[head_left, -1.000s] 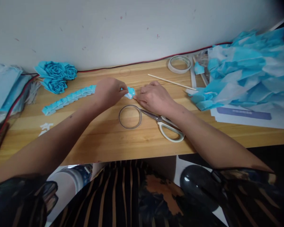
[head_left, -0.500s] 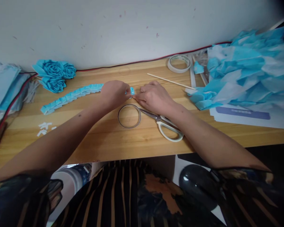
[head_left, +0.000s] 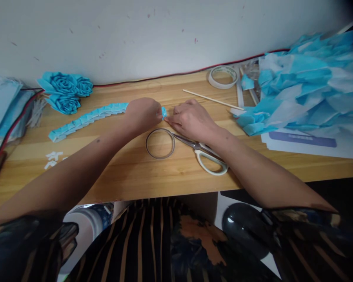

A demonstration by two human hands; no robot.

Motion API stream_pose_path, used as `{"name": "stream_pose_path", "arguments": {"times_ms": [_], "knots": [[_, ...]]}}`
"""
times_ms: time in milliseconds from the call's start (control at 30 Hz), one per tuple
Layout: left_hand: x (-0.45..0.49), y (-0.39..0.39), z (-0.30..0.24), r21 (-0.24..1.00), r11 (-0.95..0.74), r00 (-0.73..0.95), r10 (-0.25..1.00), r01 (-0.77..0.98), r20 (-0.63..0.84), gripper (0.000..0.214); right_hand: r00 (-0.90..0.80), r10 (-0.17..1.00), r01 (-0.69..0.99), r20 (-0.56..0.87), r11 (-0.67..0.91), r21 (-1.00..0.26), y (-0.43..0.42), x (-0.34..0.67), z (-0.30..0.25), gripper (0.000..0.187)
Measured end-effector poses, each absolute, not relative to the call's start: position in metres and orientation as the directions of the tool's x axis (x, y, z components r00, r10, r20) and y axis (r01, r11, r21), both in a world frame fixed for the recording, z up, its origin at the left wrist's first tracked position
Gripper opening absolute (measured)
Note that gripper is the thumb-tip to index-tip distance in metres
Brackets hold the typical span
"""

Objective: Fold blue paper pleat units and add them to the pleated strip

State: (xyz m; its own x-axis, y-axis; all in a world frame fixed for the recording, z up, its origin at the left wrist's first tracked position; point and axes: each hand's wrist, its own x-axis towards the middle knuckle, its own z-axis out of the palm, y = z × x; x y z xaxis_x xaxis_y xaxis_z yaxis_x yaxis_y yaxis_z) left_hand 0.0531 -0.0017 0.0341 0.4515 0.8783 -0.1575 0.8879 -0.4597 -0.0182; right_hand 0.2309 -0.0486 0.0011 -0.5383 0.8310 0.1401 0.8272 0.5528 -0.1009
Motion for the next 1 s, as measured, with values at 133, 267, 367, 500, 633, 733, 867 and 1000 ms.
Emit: {"name": "stream_pose_path", "arguments": {"times_ms": [133,267,367,500,633,733,867,1000], "knots": [[0.0501,0.0016,0.0311,0.031,-0.458,0.458,0.877,0.888,-0.145,0.031,-0.537,0.833,0.827,0.134,0.551,-0.108,-0.0485,0.2314,0.0008,0.041],[0.0499,0.0028,0.0328,0.045,-0.458,0.459,0.874,0.888,-0.159,0.032,-0.527,0.841,0.833,0.117,0.539,-0.123,-0.0491,0.2311,0.0027,0.039],[0.0487,0.0031,0.0346,0.063,-0.458,0.461,0.869,0.887,-0.179,0.032,-0.528,0.842,0.835,0.111,0.538,-0.114,-0.0493,0.2309,0.0029,0.039],[0.0458,0.0029,0.0338,0.073,-0.472,0.477,0.863,0.879,-0.164,0.031,-0.53,0.838,0.83,0.133,0.544,-0.119,-0.0491,0.2312,0.0005,0.039],[0.0447,0.0024,0.0313,0.041,-0.489,0.49,0.86,0.871,-0.145,0.03,-0.539,0.83,0.824,0.144,0.555,-0.113,-0.0489,0.2318,-0.0004,0.04],[0.0455,0.0019,0.0309,0.033,-0.488,0.488,0.861,0.872,-0.141,0.031,-0.535,0.834,0.829,0.137,0.549,-0.108,-0.0488,0.232,0.0003,0.04],[0.0465,0.0017,0.031,0.035,-0.476,0.475,0.868,0.879,-0.145,0.03,-0.537,0.832,0.825,0.139,0.553,-0.117,-0.0487,0.2321,0.0004,0.039],[0.0472,0.0007,0.0298,0.029,-0.477,0.476,0.868,0.878,-0.141,0.031,-0.536,0.833,0.825,0.138,0.552,-0.125,-0.049,0.2322,0.0002,0.038]]}}
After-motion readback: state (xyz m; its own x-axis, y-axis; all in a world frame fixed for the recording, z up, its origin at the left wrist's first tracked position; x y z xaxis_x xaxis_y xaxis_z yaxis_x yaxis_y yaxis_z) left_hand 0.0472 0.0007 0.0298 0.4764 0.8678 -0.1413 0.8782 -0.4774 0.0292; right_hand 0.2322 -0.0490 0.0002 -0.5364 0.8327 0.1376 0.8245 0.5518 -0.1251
